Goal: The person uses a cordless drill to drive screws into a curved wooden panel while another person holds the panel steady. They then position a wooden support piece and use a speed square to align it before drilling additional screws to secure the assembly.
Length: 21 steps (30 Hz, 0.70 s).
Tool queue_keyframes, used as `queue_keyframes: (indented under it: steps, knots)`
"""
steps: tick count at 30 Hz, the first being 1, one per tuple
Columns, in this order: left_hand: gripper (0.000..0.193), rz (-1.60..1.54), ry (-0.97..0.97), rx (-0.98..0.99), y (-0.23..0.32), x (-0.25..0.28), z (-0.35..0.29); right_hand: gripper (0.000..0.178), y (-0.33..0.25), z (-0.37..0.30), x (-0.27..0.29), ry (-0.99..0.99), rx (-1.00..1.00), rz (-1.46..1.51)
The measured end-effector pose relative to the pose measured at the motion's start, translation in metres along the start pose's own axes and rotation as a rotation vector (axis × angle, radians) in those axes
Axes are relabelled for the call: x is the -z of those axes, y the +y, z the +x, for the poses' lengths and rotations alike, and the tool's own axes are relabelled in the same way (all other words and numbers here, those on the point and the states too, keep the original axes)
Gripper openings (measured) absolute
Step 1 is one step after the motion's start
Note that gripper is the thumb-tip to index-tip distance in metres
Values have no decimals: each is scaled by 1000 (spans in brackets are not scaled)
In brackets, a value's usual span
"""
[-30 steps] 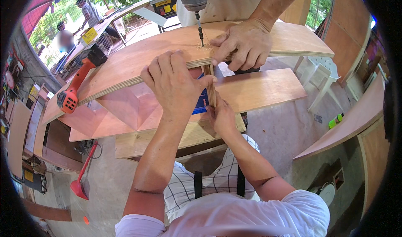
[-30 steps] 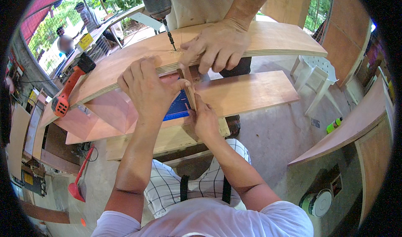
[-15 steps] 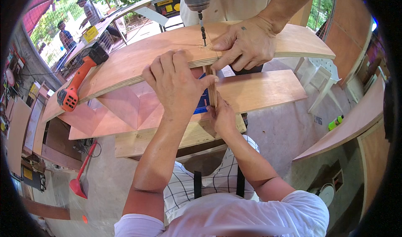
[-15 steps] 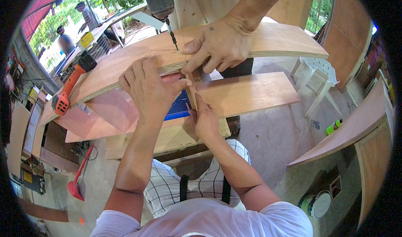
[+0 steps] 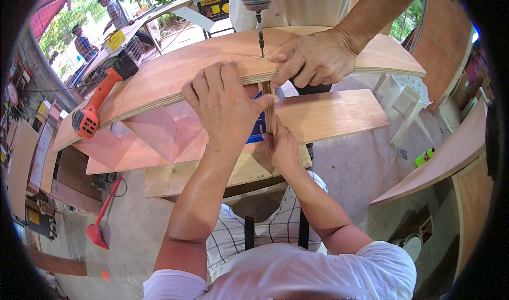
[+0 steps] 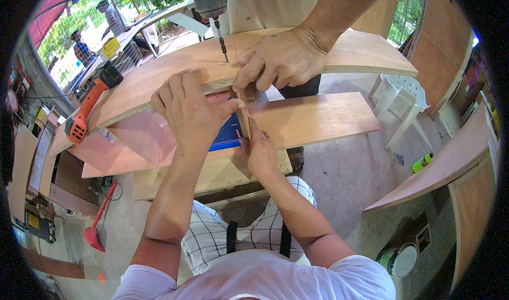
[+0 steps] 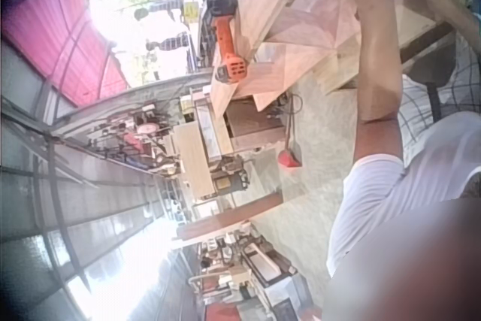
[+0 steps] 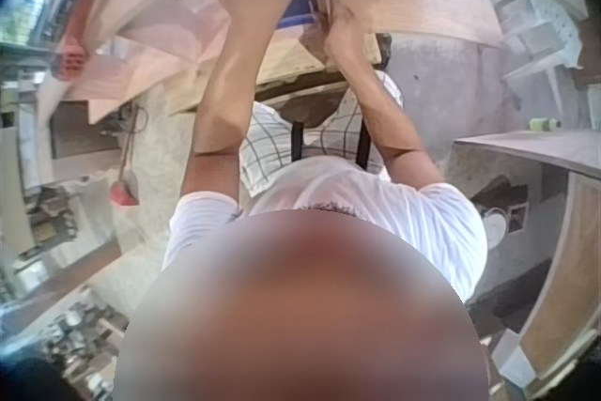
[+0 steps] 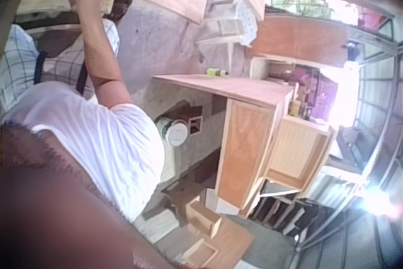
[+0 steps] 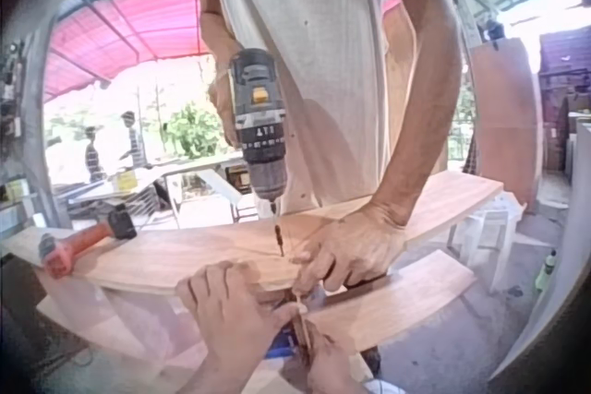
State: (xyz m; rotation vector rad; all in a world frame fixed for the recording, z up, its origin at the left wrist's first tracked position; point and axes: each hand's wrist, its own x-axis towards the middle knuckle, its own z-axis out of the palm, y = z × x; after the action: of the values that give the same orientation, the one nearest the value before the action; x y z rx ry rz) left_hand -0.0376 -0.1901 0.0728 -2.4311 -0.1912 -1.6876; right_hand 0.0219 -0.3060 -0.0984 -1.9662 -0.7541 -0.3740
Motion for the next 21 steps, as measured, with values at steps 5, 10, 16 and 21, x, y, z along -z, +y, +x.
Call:
queue_keyframes:
  steps: [5,10,16,21]
  knots:
    - [87,1,-18,17,1,1,0,66,0,1,-1,-1,-14,-33]
    - [85,-25,-26,24,3,5,2,67,-3,1,1,1,-8,-20]
    - [84,-57,-26,30,6,8,3,67,-3,0,0,0,-35,-20]
    - [85,-54,-27,23,5,8,3,66,-3,0,0,13,-8,-17]
